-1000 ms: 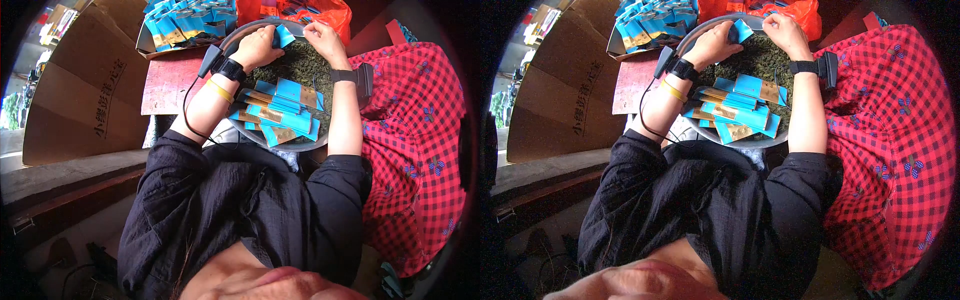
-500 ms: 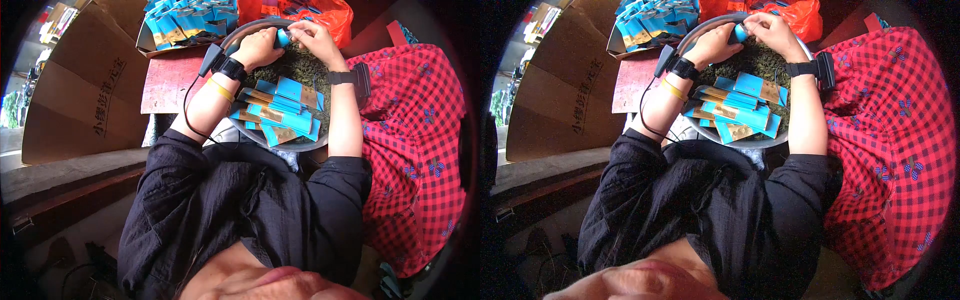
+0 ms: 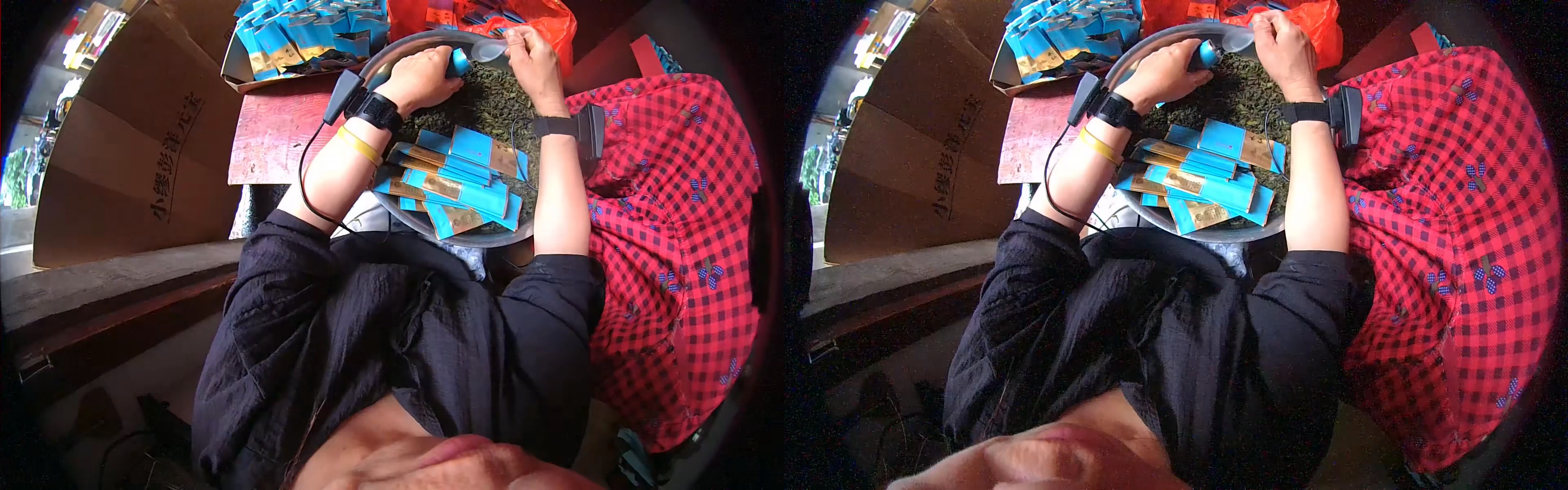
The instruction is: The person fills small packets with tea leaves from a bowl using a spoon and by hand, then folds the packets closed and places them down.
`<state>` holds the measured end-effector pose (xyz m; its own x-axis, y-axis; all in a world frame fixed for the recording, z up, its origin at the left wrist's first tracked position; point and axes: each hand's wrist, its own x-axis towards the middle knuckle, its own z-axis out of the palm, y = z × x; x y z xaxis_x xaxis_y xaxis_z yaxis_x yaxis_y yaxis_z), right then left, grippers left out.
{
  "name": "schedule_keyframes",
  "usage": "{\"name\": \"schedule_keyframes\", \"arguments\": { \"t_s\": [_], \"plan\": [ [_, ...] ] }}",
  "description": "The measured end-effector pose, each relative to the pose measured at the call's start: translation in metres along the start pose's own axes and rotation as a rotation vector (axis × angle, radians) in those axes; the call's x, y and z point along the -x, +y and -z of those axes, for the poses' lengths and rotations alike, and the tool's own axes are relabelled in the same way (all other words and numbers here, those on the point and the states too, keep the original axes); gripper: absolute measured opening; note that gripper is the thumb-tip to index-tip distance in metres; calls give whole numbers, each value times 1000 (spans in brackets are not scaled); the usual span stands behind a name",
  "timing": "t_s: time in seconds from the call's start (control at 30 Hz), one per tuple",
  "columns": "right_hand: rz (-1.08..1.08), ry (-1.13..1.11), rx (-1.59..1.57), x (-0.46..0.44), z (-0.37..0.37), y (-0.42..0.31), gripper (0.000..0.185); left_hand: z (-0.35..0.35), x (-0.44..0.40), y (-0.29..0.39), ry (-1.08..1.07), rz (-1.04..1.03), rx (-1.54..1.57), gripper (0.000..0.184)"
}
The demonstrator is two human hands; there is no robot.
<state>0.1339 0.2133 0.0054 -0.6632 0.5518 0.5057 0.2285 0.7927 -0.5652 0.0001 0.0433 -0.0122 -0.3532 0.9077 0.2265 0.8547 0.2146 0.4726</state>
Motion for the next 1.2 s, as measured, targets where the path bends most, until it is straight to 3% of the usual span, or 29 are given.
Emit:
{"name": "schedule_keyframes", "arguments": {
  "t_s": [0.07, 0.1, 0.17, 0.3, 0.43, 0.6, 0.7, 0.97, 1.1, 1.2],
  "plan": [
    [-68, -233, 150, 4, 1, 6, 30, -2, -1, -2, 4, -1, -12, 49],
    [-69, -233, 150, 5, -3, 9, 30, -3, -1, -2, 5, -2, -23, 50],
    [8, -404, 41, 8, -14, 13, 29, -3, -1, -3, -9, 3, -12, 50],
    [-114, -691, -8, 17, -37, 4, 25, -4, -1, -4, -27, -4, -22, 50],
    [-203, -710, -184, 17, -41, 5, 23, -2, -1, -4, -56, 4, -22, 50],
    [-444, -570, -330, 11, -26, -6, 27, -1, -1, -3, -81, 11, -20, 49],
    [-450, -447, -367, 5, -15, -3, 29, -1, 0, -3, -62, -5, -15, 48],
    [-309, -92, -241, -4, -6, 10, 29, 0, 0, -2, -88, -4, -26, 49],
    [-253, -93, -314, -2, -7, -1, 29, 0, 2, -1, -74, -17, -27, 50],
    [-51, -236, -409, 3, -18, -8, 25, -1, 1, -3, -94, -21, -21, 53]
  ]
}}
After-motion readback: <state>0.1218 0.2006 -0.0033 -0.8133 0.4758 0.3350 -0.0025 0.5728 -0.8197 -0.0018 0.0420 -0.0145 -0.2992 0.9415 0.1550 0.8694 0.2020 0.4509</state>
